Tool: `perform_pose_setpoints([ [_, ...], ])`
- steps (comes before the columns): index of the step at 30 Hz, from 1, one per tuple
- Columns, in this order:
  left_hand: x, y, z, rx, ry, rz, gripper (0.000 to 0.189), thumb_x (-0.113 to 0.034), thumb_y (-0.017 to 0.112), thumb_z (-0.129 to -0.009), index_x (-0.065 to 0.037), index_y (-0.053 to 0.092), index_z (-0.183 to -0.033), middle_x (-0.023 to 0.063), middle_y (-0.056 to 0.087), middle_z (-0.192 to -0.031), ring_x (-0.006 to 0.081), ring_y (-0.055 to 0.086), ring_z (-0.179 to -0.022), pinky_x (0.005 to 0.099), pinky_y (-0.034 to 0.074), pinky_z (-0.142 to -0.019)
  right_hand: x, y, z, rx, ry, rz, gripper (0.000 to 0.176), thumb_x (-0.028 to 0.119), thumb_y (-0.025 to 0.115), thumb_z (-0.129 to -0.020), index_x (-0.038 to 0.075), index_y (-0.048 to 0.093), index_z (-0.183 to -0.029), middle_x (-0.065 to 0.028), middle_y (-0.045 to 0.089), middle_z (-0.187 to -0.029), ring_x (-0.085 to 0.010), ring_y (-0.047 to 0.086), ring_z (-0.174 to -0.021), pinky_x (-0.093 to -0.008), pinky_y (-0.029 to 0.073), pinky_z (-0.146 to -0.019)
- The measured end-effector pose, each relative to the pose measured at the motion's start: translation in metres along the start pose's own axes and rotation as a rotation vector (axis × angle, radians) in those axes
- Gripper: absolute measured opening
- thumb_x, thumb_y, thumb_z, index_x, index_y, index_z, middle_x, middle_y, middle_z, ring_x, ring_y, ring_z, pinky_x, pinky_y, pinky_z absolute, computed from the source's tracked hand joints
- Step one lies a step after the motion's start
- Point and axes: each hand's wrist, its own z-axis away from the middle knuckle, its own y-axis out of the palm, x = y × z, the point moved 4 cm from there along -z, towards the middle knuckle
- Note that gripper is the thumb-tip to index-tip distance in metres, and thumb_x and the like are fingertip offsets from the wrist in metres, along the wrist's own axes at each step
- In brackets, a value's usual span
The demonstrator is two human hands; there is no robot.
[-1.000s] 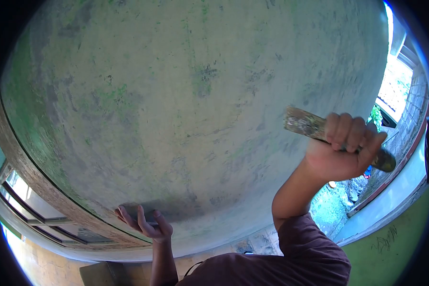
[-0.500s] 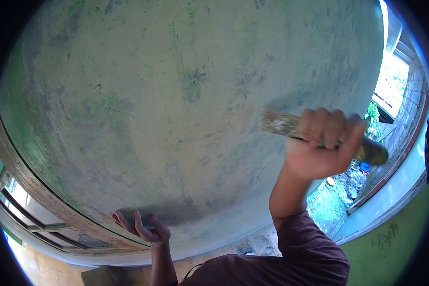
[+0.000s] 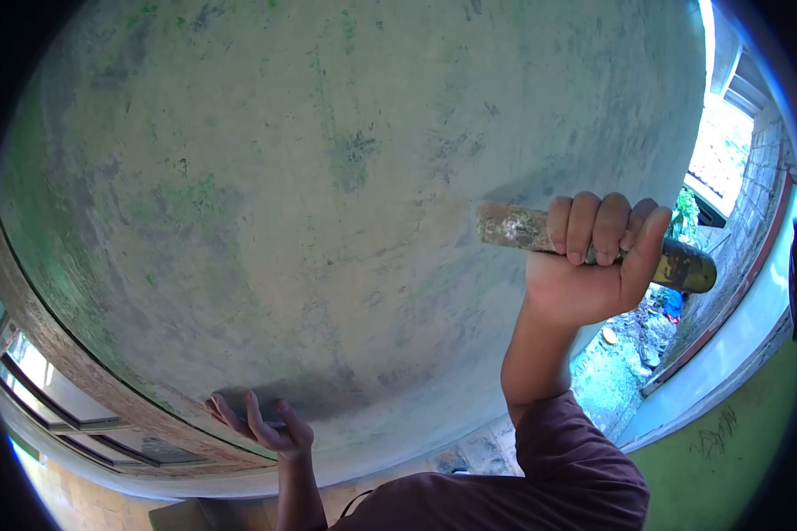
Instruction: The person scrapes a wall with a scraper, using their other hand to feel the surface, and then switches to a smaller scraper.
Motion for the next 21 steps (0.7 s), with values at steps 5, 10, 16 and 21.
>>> perform_pose_setpoints([
  [5,-0.001,0.0,-0.001,-0.012,-0.005,0.0,0.04,-0.016,0.049,-0.091,0.002,0.045,-0.126,0.0298,0.024,-0.144,0.0449,0.017,-0.137,0.0589,0.013,-0.109,0.024,0.004,-0.005,0.026,-0.065,-0.059,0.031,0.029,0.024,-0.103,0.015,0.037,-0.078,0.0029,0.034,-0.059,-0.0096,0.029,-0.047,-0.0274,0.028,-0.048],
  [10,-0.001,-0.001,-0.002,-0.011,-0.004,0.005,0.04,-0.016,0.049,-0.091,0.002,0.045,-0.127,0.0295,0.024,-0.145,0.0447,0.017,-0.137,0.0587,0.013,-0.109,0.001,0.007,0.001,-0.097,0.039,-0.029,0.033,0.029,0.031,-0.102,0.015,0.04,-0.074,0.0023,0.036,-0.059,-0.0093,0.029,-0.047,-0.027,0.028,-0.049],
  [16,-0.001,0.0,-0.002,-0.007,0.002,0.011,0.041,-0.016,0.048,-0.091,0.002,0.044,-0.127,0.0294,0.023,-0.145,0.0445,0.016,-0.137,0.0589,0.012,-0.109,0.001,0.005,0.0,-0.063,-0.007,-0.039,0.033,0.029,0.031,-0.102,0.014,0.04,-0.074,0.0028,0.035,-0.058,-0.0092,0.029,-0.047,-0.0265,0.027,-0.049],
  [21,-0.001,-0.001,-0.002,-0.002,0.007,0.008,0.041,-0.016,0.048,-0.091,0.002,0.044,-0.128,0.0293,0.023,-0.145,0.0444,0.016,-0.137,0.0591,0.012,-0.109,0.016,0.002,-0.003,-0.074,-0.015,-0.064,0.032,0.028,0.032,-0.102,0.015,0.039,-0.073,0.0029,0.036,-0.058,-0.0093,0.029,-0.046,-0.0268,0.026,-0.048],
])
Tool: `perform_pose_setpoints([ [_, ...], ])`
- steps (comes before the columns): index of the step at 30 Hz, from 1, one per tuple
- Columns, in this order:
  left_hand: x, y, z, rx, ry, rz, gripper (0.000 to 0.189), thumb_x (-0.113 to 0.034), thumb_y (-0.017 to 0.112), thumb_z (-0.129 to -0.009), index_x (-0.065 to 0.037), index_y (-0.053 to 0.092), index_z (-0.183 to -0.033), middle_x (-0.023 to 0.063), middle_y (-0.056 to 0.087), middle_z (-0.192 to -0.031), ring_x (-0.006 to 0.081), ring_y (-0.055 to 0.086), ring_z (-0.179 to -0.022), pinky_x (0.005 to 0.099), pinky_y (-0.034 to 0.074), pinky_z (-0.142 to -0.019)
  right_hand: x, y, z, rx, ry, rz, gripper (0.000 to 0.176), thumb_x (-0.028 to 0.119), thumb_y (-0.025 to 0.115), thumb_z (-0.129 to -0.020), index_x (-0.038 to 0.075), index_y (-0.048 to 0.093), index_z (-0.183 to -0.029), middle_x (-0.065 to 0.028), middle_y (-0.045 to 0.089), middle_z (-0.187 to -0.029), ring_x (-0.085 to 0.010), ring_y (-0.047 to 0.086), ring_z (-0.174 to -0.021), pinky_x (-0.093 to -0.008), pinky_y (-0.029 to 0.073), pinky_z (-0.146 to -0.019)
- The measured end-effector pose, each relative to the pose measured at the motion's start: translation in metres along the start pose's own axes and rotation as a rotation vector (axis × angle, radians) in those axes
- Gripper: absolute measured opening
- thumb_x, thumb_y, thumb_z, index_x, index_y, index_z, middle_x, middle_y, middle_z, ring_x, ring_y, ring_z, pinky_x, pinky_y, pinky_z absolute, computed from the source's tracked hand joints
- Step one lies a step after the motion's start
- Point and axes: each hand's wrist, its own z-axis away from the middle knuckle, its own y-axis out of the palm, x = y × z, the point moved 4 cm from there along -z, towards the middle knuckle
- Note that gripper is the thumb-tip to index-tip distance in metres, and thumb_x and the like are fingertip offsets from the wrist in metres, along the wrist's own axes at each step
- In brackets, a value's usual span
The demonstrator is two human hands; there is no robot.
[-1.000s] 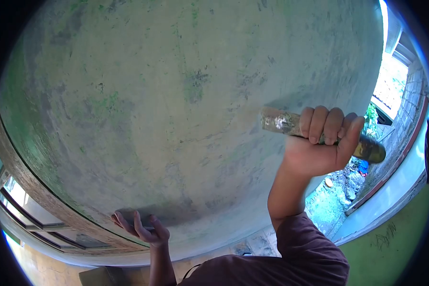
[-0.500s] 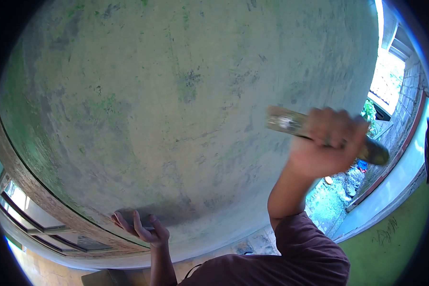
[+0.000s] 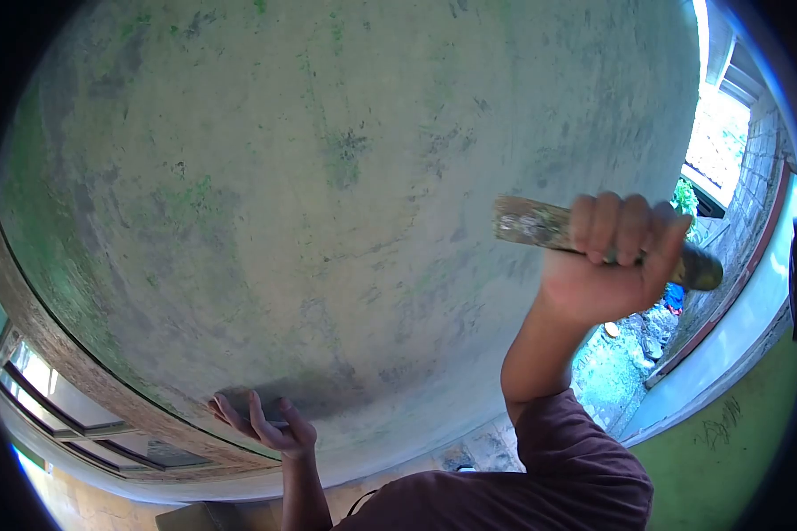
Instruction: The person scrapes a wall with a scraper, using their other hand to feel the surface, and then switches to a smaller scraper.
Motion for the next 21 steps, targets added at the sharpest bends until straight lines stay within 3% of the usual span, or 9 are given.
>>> perform_pose_setpoints([
  [4,0.001,0.0,0.001,0.0,-0.002,-0.003,0.041,-0.016,0.048,-0.091,0.002,0.044,-0.127,0.0293,0.023,-0.145,0.0444,0.016,-0.137,0.0593,0.012,-0.109,-0.022,-0.008,0.005,0.071,0.02,0.045,0.032,0.028,0.024,-0.103,0.015,0.039,-0.078,0.0025,0.034,-0.06,-0.0088,0.029,-0.047,-0.0267,0.028,-0.047],
  [8,0.0,0.0,0.002,0.004,-0.016,-0.018,0.041,-0.016,0.048,-0.09,0.002,0.044,-0.127,0.0293,0.024,-0.144,0.0446,0.017,-0.137,0.0594,0.013,-0.109,-0.014,-0.007,0.003,-0.028,0.057,0.025,0.032,0.029,0.025,-0.103,0.014,0.039,-0.077,0.0025,0.035,-0.06,-0.0086,0.029,-0.047,-0.0265,0.028,-0.047],
  [10,0.0,0.0,0.001,-0.004,-0.005,-0.018,0.041,-0.016,0.048,-0.091,0.002,0.045,-0.126,0.0292,0.025,-0.144,0.0446,0.017,-0.137,0.0595,0.013,-0.109,0.002,-0.008,0.001,-0.019,-0.043,-0.038,0.032,0.028,0.027,-0.103,0.014,0.038,-0.076,0.0027,0.034,-0.058,-0.0086,0.027,-0.046,-0.0269,0.027,-0.047],
  [15,-0.001,0.0,0.0,-0.007,0.0,-0.024,0.04,-0.016,0.048,-0.09,0.003,0.045,-0.126,0.0292,0.026,-0.144,0.0446,0.019,-0.137,0.0598,0.014,-0.109,-0.02,-0.001,0.001,0.009,0.071,0.018,0.031,0.027,0.031,-0.102,0.014,0.04,-0.075,0.0033,0.035,-0.059,-0.0087,0.029,-0.047,-0.0266,0.028,-0.049],
  [18,-0.001,0.0,0.001,0.006,0.0,-0.035,0.04,-0.016,0.049,-0.09,0.004,0.045,-0.125,0.0296,0.026,-0.144,0.0444,0.019,-0.137,0.06,0.014,-0.109,-0.002,-0.004,-0.002,0.066,0.016,0.022,0.03,0.027,0.03,-0.102,0.015,0.04,-0.077,0.0034,0.035,-0.06,-0.0085,0.029,-0.047,-0.0264,0.027,-0.05],
  [21,-0.001,0.0,0.001,0.01,-0.001,-0.042,0.04,-0.016,0.048,-0.09,0.004,0.046,-0.124,0.0303,0.026,-0.143,0.0442,0.019,-0.137,0.0601,0.014,-0.109,-0.025,-0.006,0.005,-0.002,0.056,-0.007,0.031,0.027,0.029,-0.102,0.015,0.04,-0.076,0.0034,0.035,-0.06,-0.0085,0.029,-0.047,-0.0264,0.028,-0.05],
])
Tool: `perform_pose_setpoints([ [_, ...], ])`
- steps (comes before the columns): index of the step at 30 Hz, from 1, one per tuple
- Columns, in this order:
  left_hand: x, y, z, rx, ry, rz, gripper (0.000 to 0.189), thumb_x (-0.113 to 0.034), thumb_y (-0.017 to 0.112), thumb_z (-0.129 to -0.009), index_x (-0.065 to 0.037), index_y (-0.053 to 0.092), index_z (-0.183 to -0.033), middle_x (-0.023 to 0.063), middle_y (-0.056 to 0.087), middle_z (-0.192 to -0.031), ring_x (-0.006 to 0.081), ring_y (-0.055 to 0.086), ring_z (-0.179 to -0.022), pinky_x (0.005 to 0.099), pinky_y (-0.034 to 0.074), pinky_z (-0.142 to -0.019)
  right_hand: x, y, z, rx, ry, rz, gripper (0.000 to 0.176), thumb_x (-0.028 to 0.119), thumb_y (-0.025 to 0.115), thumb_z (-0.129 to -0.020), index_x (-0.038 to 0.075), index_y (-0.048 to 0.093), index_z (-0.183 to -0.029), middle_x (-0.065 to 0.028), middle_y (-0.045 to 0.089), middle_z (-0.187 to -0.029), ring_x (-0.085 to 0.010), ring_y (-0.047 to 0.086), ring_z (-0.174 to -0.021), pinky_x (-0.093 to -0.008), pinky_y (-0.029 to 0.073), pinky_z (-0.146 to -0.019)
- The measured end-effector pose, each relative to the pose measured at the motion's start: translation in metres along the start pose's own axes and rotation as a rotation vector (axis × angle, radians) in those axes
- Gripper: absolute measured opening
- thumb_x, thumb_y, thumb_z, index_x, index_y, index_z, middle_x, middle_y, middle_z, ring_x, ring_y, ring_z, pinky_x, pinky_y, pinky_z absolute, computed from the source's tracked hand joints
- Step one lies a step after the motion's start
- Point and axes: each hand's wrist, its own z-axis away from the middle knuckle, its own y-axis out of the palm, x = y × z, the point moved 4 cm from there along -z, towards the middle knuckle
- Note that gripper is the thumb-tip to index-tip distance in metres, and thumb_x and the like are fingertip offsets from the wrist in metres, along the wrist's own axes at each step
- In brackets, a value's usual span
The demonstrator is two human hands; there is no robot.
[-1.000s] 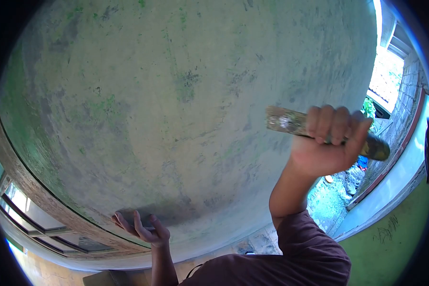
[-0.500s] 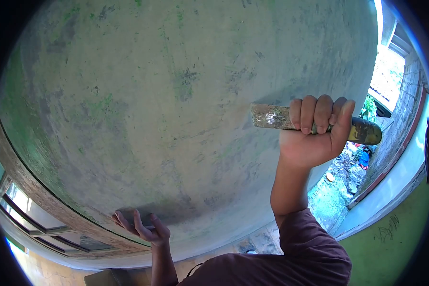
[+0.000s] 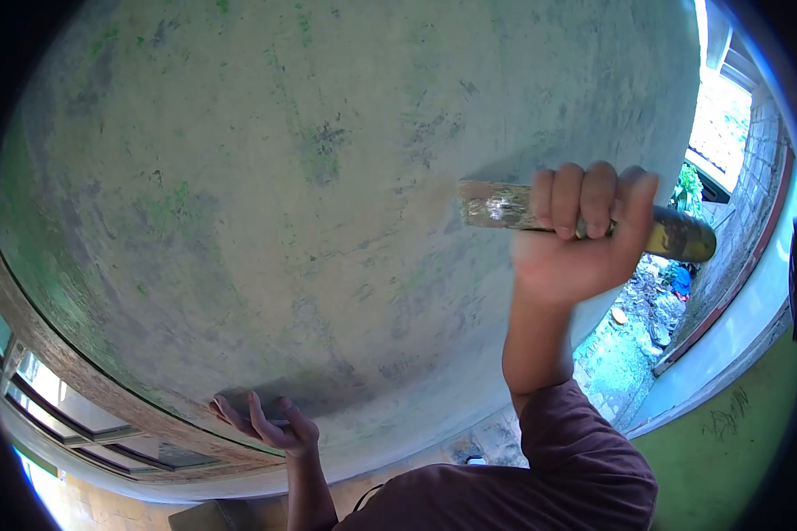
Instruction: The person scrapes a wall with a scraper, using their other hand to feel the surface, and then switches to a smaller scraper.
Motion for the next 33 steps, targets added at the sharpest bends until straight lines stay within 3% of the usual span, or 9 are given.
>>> perform_pose_setpoints([
  [4,0.0,0.0,0.001,-0.001,0.004,0.003,0.039,-0.016,0.048,-0.091,0.004,0.045,-0.124,0.0306,0.026,-0.143,0.0442,0.019,-0.137,0.0601,0.014,-0.109,0.011,0.001,-0.003,0.019,-0.013,0.039,0.031,0.026,0.025,-0.103,0.016,0.034,-0.075,0.0029,0.033,-0.059,-0.0093,0.027,-0.046,-0.0269,0.028,-0.048],
  [6,-0.001,0.0,-0.001,-0.005,0.005,0.003,0.039,-0.017,0.047,-0.091,0.004,0.045,-0.124,0.0306,0.026,-0.143,0.0442,0.019,-0.137,0.0601,0.014,-0.109,0.023,0.001,-0.003,0.049,-0.06,-0.005,0.031,0.027,0.029,-0.102,0.015,0.04,-0.076,0.0036,0.035,-0.06,-0.0084,0.028,-0.047,-0.0267,0.027,-0.05],
  [10,-0.002,0.0,-0.001,0.0,0.014,-0.005,0.039,-0.016,0.047,-0.092,0.004,0.044,-0.125,0.0306,0.026,-0.143,0.0444,0.019,-0.136,0.0598,0.014,-0.109,0.003,-0.001,0.0,0.004,0.012,0.023,0.032,0.028,0.03,-0.102,0.015,0.04,-0.075,0.0038,0.035,-0.06,-0.0084,0.029,-0.047,-0.0266,0.028,-0.049],
  [17,-0.002,0.0,-0.002,0.004,0.007,0.006,0.039,-0.016,0.047,-0.092,0.004,0.044,-0.125,0.0307,0.025,-0.143,0.0443,0.019,-0.136,0.0598,0.013,-0.109,0.014,-0.006,-0.002,-0.023,-0.062,-0.038,0.031,0.029,0.03,-0.102,0.015,0.042,-0.077,0.0039,0.035,-0.059,-0.0086,0.029,-0.047,-0.0267,0.028,-0.049],
  [20,-0.001,0.001,-0.001,-0.007,0.009,-0.005,0.039,-0.017,0.047,-0.092,0.004,0.044,-0.125,0.0305,0.025,-0.143,0.0441,0.02,-0.136,0.0598,0.014,-0.109,0.006,-0.006,-0.003,0.01,0.041,-0.009,0.032,0.03,0.03,-0.102,0.015,0.043,-0.077,0.0039,0.036,-0.059,-0.0087,0.03,-0.047,-0.0268,0.028,-0.049],
  [25,-0.001,0.001,-0.001,-0.006,0.017,-0.01,0.039,-0.017,0.047,-0.092,0.003,0.044,-0.125,0.03,0.026,-0.143,0.0438,0.02,-0.136,0.0599,0.015,-0.109,0.02,-0.001,0.001,0.02,-0.055,-0.012,0.031,0.03,0.029,-0.102,0.015,0.043,-0.079,0.0035,0.035,-0.059,-0.0088,0.03,-0.047,-0.0268,0.028,-0.049],
  [29,-0.003,0.001,-0.002,-0.006,0.023,-0.003,0.04,-0.016,0.047,-0.092,0.003,0.043,-0.126,0.0298,0.026,-0.143,0.0438,0.02,-0.136,0.06,0.015,-0.108,-0.002,0.001,0.004,0.011,0.038,-0.039,0.029,0.031,0.029,-0.102,0.015,0.044,-0.083,0.0036,0.034,-0.059,-0.0092,0.029,-0.048,-0.0267,0.028,-0.049],
  [33,-0.002,0.0,-0.001,-0.001,0.015,-0.012,0.04,-0.016,0.047,-0.092,0.003,0.043,-0.126,0.0298,0.025,-0.143,0.0438,0.02,-0.137,0.0602,0.015,-0.108,0.023,-0.002,0.0,0.03,-0.084,-0.03,0.03,0.03,0.029,-0.102,0.015,0.044,-0.082,0.0037,0.035,-0.059,-0.009,0.03,-0.048,-0.027,0.028,-0.05],
])
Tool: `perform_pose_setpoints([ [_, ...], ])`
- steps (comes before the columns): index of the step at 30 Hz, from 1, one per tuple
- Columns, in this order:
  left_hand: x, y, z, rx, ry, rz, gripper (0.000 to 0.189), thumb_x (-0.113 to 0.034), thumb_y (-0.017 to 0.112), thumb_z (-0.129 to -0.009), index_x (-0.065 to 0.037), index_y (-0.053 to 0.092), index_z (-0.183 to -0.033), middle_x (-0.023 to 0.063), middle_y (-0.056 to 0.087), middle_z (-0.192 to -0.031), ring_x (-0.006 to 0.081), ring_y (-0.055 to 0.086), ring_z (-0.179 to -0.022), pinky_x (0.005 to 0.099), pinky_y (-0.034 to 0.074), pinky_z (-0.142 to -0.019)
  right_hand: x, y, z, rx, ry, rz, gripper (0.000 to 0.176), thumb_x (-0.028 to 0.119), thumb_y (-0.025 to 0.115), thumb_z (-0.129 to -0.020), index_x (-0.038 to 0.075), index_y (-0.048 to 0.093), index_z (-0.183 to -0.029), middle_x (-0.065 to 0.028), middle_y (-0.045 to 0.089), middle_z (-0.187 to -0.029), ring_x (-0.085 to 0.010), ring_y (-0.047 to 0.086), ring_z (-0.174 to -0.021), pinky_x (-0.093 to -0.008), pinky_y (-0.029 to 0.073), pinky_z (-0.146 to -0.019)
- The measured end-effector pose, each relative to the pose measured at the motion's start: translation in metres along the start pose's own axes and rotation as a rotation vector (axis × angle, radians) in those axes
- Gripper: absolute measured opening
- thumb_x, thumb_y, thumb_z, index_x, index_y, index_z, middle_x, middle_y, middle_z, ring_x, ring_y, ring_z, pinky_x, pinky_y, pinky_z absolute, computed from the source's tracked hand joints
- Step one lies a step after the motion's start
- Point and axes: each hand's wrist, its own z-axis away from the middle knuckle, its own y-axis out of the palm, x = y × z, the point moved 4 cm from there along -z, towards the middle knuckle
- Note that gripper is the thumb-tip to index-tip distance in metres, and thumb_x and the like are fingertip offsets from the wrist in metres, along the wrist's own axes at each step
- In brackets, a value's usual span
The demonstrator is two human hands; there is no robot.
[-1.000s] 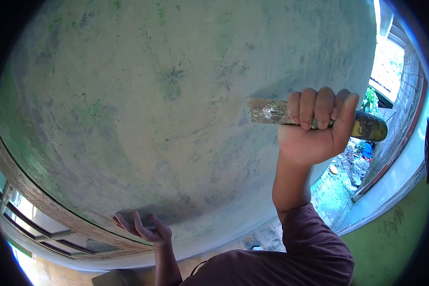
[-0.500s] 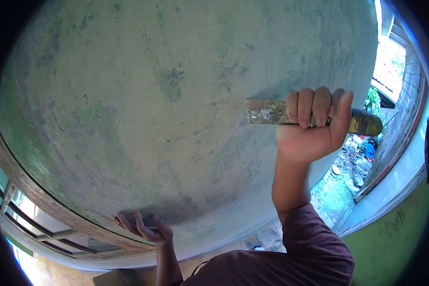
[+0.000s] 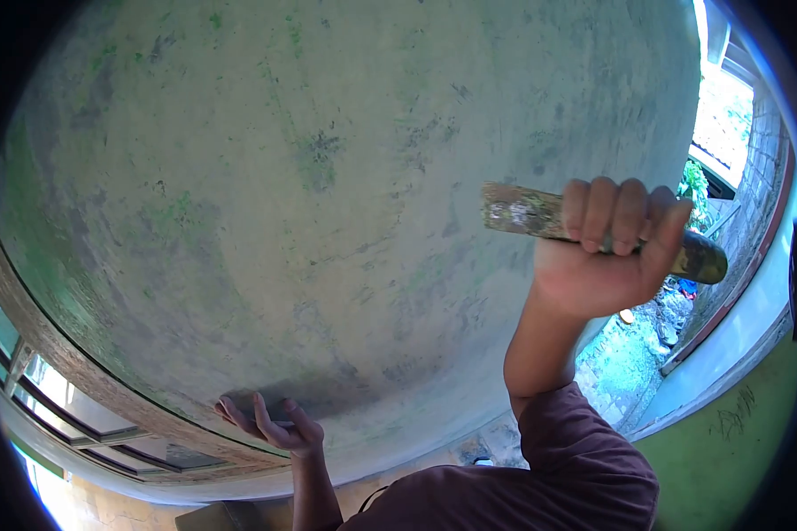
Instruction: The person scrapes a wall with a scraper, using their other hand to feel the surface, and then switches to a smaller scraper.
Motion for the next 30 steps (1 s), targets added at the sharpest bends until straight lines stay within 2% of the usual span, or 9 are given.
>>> perform_pose_setpoints([
  [4,0.002,0.001,0.003,-0.004,-0.006,0.031,0.039,-0.016,0.049,-0.09,0.003,0.045,-0.125,0.0306,0.025,-0.143,0.0449,0.018,-0.137,0.0611,0.012,-0.108,-0.025,0.002,0.005,-0.042,0.141,-0.015,0.03,0.028,0.029,-0.102,0.015,0.041,-0.078,0.0033,0.036,-0.059,-0.0087,0.031,-0.048,-0.0269,0.029,-0.049],
  [8,0.003,0.001,0.004,-0.02,-0.017,0.068,0.038,-0.016,0.051,-0.089,0.003,0.047,-0.122,0.0316,0.024,-0.143,0.0459,0.017,-0.137,0.0619,0.01,-0.108,-0.004,0.003,0.001,-0.018,-0.009,-0.02,0.03,0.027,0.029,-0.102,0.015,0.04,-0.078,0.0034,0.034,-0.059,-0.0086,0.029,-0.047,-0.027,0.029,-0.049],
  [10,0.003,0.001,0.003,-0.014,-0.017,0.061,0.038,-0.016,0.051,-0.089,0.003,0.047,-0.122,0.0316,0.024,-0.143,0.046,0.017,-0.137,0.0618,0.011,-0.108,-0.026,0.002,0.008,-0.121,0.065,0.02,0.029,0.027,0.029,-0.102,0.015,0.041,-0.078,0.0035,0.033,-0.059,-0.0088,0.029,-0.047,-0.0271,0.029,-0.05],
  [11,0.003,0.0,0.003,-0.005,-0.016,0.057,0.038,-0.016,0.05,-0.089,0.003,0.046,-0.123,0.0316,0.024,-0.143,0.0462,0.017,-0.136,0.0618,0.011,-0.108,-0.033,0.002,0.008,-0.027,0.17,-0.036,0.029,0.028,0.029,-0.102,0.015,0.042,-0.079,0.0037,0.035,-0.06,-0.009,0.031,-0.048,-0.0277,0.03,-0.05],
  [15,0.005,0.001,0.004,-0.004,-0.016,0.048,0.038,-0.016,0.05,-0.09,0.003,0.046,-0.123,0.0317,0.023,-0.143,0.0466,0.017,-0.136,0.0617,0.011,-0.108,-0.001,0.002,0.001,-0.027,0.0,0.016,0.029,0.028,0.03,-0.102,0.015,0.043,-0.08,0.0036,0.036,-0.06,-0.0092,0.032,-0.049,-0.0285,0.03,-0.05],
  [22,0.002,0.001,0.003,-0.004,-0.01,0.038,0.039,-0.017,0.049,-0.091,0.002,0.045,-0.124,0.0312,0.024,-0.143,0.0457,0.019,-0.136,0.0607,0.012,-0.108,-0.017,-0.008,-0.001,-0.078,0.084,0.02,0.029,0.028,0.027,-0.102,0.016,0.038,-0.078,0.0042,0.033,-0.058,-0.0088,0.03,-0.047,-0.027,0.03,-0.049],
  [26,0.0,-0.001,-0.001,0.006,0.005,0.004,0.04,-0.017,0.047,-0.091,0.003,0.044,-0.126,0.0308,0.025,-0.143,0.0443,0.021,-0.136,0.06,0.014,-0.108,0.019,-0.014,-0.009,-0.065,-0.083,0.038,0.031,0.027,0.033,-0.101,0.015,0.043,-0.075,0.0035,0.035,-0.058,-0.0094,0.029,-0.046,-0.0265,0.028,-0.049],
  [27,-0.001,-0.001,0.0,0.008,0.005,0.004,0.04,-0.017,0.047,-0.091,0.003,0.044,-0.126,0.0308,0.025,-0.143,0.0443,0.021,-0.136,0.06,0.014,-0.108,0.009,-0.019,-0.006,-0.137,-0.06,0.005,0.033,0.027,0.034,-0.101,0.015,0.042,-0.071,0.0032,0.034,-0.056,-0.0097,0.029,-0.046,-0.0268,0.028,-0.049],
  [30,0.0,-0.001,0.0,0.014,0.008,0.003,0.04,-0.016,0.047,-0.091,0.003,0.044,-0.126,0.0309,0.025,-0.143,0.0442,0.02,-0.136,0.0601,0.014,-0.108,-0.004,-0.022,-0.008,-0.088,0.045,0.078,0.035,0.028,0.028,-0.102,0.015,0.04,-0.072,0.0031,0.035,-0.058,-0.0097,0.03,-0.047,-0.0267,0.029,-0.049],
])
